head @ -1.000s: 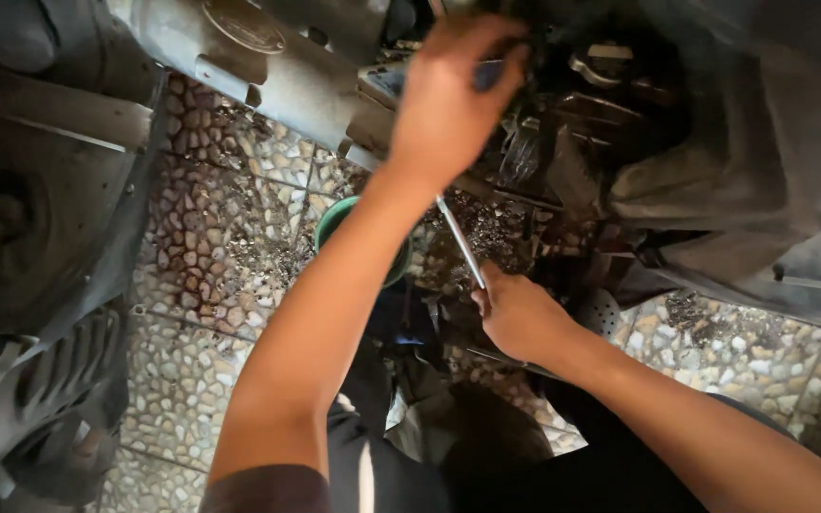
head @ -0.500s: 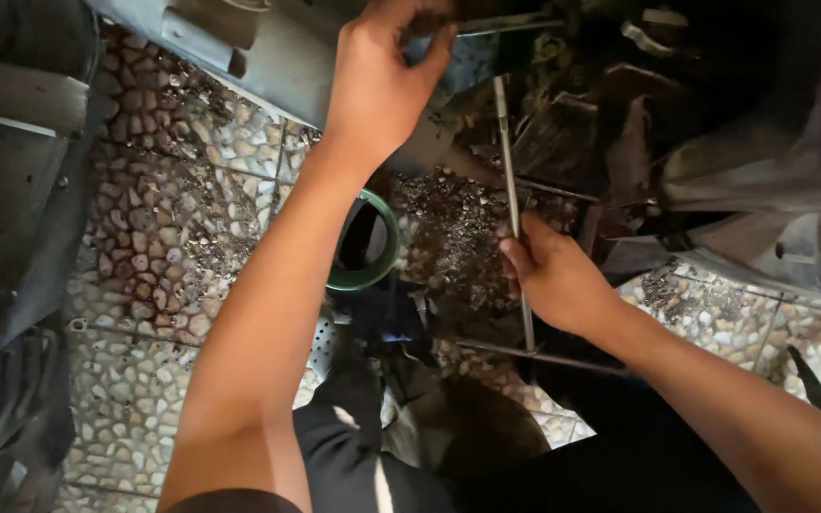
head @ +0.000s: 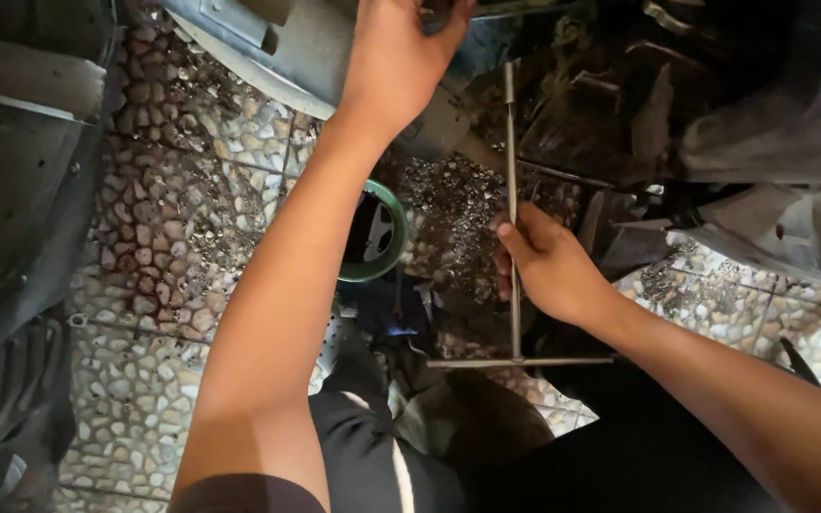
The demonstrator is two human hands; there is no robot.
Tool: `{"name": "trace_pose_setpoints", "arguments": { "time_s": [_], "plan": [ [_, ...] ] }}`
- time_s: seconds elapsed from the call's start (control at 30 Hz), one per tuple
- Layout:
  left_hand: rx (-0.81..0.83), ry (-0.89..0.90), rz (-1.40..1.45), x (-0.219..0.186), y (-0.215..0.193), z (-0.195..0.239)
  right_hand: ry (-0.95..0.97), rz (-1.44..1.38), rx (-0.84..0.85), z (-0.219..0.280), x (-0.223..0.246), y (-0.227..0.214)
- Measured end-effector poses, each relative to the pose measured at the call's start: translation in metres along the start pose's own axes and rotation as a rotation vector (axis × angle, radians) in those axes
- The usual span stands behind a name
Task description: The person sits on the floor beside a scooter and works on its underbody, using a T-handle wrench to loosen and turn bolts while handling small metal parts by hand and dipping fingers in a green bowl on the floor.
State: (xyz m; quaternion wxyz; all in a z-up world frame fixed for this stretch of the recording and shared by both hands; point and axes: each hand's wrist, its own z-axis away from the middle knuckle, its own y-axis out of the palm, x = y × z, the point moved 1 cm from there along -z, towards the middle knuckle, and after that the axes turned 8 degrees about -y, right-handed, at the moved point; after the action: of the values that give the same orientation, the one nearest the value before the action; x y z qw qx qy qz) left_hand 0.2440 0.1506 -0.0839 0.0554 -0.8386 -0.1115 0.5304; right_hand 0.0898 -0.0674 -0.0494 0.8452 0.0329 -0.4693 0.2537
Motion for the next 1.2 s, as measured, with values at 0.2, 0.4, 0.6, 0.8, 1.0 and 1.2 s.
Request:
{"name": "trace_pose_setpoints", "arguments": {
  "time_s": [0.2, 0.4, 0.6, 0.8, 1.0, 1.2],
  "plan": [
    [0.034, -0.03, -0.017, -0.002, 0.006, -0.002, -0.065, -0.064, -0.074, 0.004, 0.0, 0.003],
    [0.172, -0.056, 0.162, -0.009, 0.024, -0.006, -0.131, -0.051, -0.11, 0.01, 0.009, 0.004],
    [0.286, -0.12, 0.336, -0.004, 0.042, -0.011, -0.193, 0.108, -0.173, 0.006, 0.014, -0.004],
    [0.322, -0.294, 0.608, -0.002, 0.058, -0.013, -0.286, 0.312, -0.236, 0.0, 0.014, -0.017],
    [0.334, -0.467, 0.866, -0.019, 0.063, -0.009, -0.303, 0.39, -0.264, 0.001, 0.014, -0.022],
    [0.32, -0.532, 1.04, -0.028, 0.067, -0.009, -0.313, 0.369, -0.283, 0.006, 0.017, -0.023]
  ]
}}
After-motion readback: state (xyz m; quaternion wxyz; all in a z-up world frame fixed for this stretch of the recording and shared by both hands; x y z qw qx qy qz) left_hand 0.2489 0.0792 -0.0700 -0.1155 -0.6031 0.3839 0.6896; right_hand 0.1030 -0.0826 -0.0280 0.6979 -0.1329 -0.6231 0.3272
